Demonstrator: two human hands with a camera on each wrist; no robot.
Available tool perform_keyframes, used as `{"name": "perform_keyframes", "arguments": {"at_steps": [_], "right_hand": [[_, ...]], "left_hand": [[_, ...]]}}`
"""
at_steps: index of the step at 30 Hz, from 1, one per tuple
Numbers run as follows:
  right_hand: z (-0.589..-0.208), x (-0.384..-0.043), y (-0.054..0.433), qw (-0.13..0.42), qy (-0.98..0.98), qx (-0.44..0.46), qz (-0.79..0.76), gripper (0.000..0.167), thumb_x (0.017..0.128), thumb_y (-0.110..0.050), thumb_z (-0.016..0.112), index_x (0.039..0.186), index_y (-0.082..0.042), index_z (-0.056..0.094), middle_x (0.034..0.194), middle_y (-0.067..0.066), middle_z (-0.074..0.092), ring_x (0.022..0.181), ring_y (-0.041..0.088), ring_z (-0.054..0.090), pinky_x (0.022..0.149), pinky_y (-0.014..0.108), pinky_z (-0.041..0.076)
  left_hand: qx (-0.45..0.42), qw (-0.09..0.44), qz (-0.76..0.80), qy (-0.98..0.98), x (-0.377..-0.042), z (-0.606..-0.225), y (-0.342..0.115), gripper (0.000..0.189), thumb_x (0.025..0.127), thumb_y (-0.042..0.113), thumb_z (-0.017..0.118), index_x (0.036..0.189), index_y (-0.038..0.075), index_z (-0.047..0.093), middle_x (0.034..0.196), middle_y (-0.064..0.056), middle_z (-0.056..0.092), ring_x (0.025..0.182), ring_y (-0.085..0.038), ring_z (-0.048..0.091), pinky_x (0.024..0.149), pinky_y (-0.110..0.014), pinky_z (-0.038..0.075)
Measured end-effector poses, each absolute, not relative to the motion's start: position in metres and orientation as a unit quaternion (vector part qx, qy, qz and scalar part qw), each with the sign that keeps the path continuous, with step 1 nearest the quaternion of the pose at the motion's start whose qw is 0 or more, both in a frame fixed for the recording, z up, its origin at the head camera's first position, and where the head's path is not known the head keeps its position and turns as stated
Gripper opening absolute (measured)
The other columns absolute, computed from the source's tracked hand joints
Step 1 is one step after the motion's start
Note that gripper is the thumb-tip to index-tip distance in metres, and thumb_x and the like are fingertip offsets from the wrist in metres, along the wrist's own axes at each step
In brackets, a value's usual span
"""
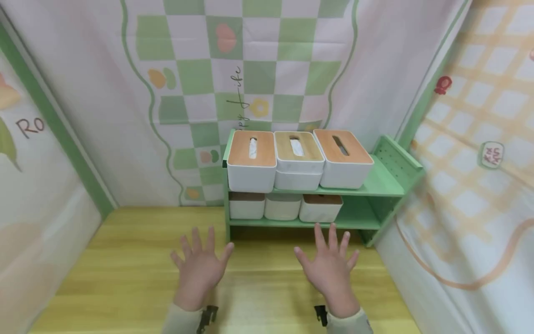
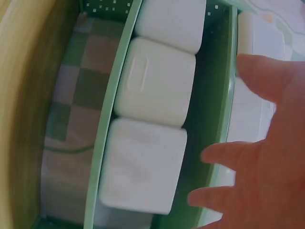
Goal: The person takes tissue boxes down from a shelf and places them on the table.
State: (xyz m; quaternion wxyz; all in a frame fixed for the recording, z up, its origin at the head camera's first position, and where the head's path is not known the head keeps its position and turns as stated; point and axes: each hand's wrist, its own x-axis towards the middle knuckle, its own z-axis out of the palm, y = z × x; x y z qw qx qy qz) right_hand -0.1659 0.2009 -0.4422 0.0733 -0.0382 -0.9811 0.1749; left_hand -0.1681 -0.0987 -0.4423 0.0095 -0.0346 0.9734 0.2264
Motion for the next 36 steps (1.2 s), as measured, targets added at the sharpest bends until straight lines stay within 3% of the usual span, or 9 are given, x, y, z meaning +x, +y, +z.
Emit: {"name": "perform_keyframes", "arguments": {"at_steps": [8,14,17,22,28,30,32,36], "right_hand": [[-0.435,-0.172,0.248,0.236,-0.943,0.014,0.234,0.085,0.098,-0.056,0.053,0.161,-0.014,0.014,0.165,0.013,-0.004,0.146,0.045,-0.010,0.108,0.073,-0.004],[-0.416,-0.182,0.292,0.325,-0.896,0.035,0.299,0.083,0.097,-0.041,0.060,0.161,-0.015,0.015,0.166,0.007,0.002,0.149,0.035,-0.003,0.111,0.068,-0.006],[-0.405,-0.190,0.313,0.374,-0.867,0.051,0.326,0.083,0.095,-0.038,0.063,0.160,-0.012,0.019,0.165,0.008,0.008,0.149,0.031,0.003,0.116,0.058,-0.002],[-0.392,-0.203,0.340,0.412,-0.835,0.048,0.360,0.082,0.094,-0.037,0.062,0.160,-0.012,0.020,0.165,0.007,0.012,0.149,0.018,0.009,0.120,0.035,0.006],[-0.384,-0.226,0.369,0.488,-0.794,0.056,0.357,0.084,0.093,-0.053,0.058,0.155,-0.002,0.031,0.158,0.019,0.029,0.146,0.026,0.023,0.119,0.039,0.013],[-0.380,-0.231,0.376,0.495,-0.790,0.046,0.357,0.085,0.093,-0.054,0.056,0.154,0.000,0.031,0.158,0.020,0.030,0.145,0.027,0.024,0.119,0.039,0.013],[-0.375,-0.232,0.381,0.468,-0.793,0.022,0.390,0.082,0.096,-0.050,0.054,0.157,-0.003,0.025,0.161,0.013,0.023,0.147,0.020,0.018,0.119,0.034,0.009],[-0.361,-0.234,0.387,0.357,-0.797,-0.050,0.485,0.073,0.102,-0.038,0.045,0.161,-0.022,0.004,0.165,-0.005,0.004,0.145,0.005,0.005,0.117,0.027,0.002]], "left_hand": [[0.030,-0.076,0.276,0.958,-0.188,-0.432,-0.111,0.083,0.100,0.067,0.022,0.161,0.011,0.009,0.161,-0.027,0.002,0.143,-0.054,-0.006,0.104,-0.077,-0.001],[0.114,-0.161,0.389,0.900,-0.213,-0.421,-0.119,0.072,0.107,0.044,0.036,0.160,0.009,0.003,0.164,-0.017,0.001,0.148,-0.039,-0.004,0.116,-0.059,0.003],[0.154,-0.212,0.435,0.862,-0.224,-0.413,-0.120,0.069,0.108,0.039,0.037,0.160,0.011,0.003,0.165,-0.009,0.003,0.150,-0.029,0.001,0.119,-0.052,0.005],[0.186,-0.241,0.485,0.820,-0.238,-0.398,-0.123,0.065,0.108,0.036,0.037,0.161,0.020,0.003,0.165,0.001,0.004,0.149,-0.021,0.006,0.119,-0.048,0.008],[0.217,-0.275,0.502,0.791,-0.255,-0.384,-0.121,0.061,0.108,0.034,0.033,0.161,0.022,0.007,0.165,0.007,0.007,0.149,-0.017,0.009,0.120,-0.043,0.010],[0.236,-0.287,0.504,0.780,-0.261,-0.380,-0.120,0.060,0.108,0.034,0.031,0.161,0.020,0.009,0.165,0.006,0.009,0.149,-0.019,0.010,0.120,-0.043,0.010],[0.247,-0.294,0.504,0.774,-0.268,-0.377,-0.119,0.059,0.108,0.035,0.030,0.161,0.018,0.011,0.165,0.004,0.011,0.150,-0.021,0.010,0.120,-0.043,0.010],[0.235,-0.272,0.522,0.774,-0.282,-0.373,-0.116,0.058,0.108,0.038,0.028,0.161,0.018,0.015,0.165,0.002,0.012,0.150,-0.023,0.010,0.120,-0.043,0.008]]}}
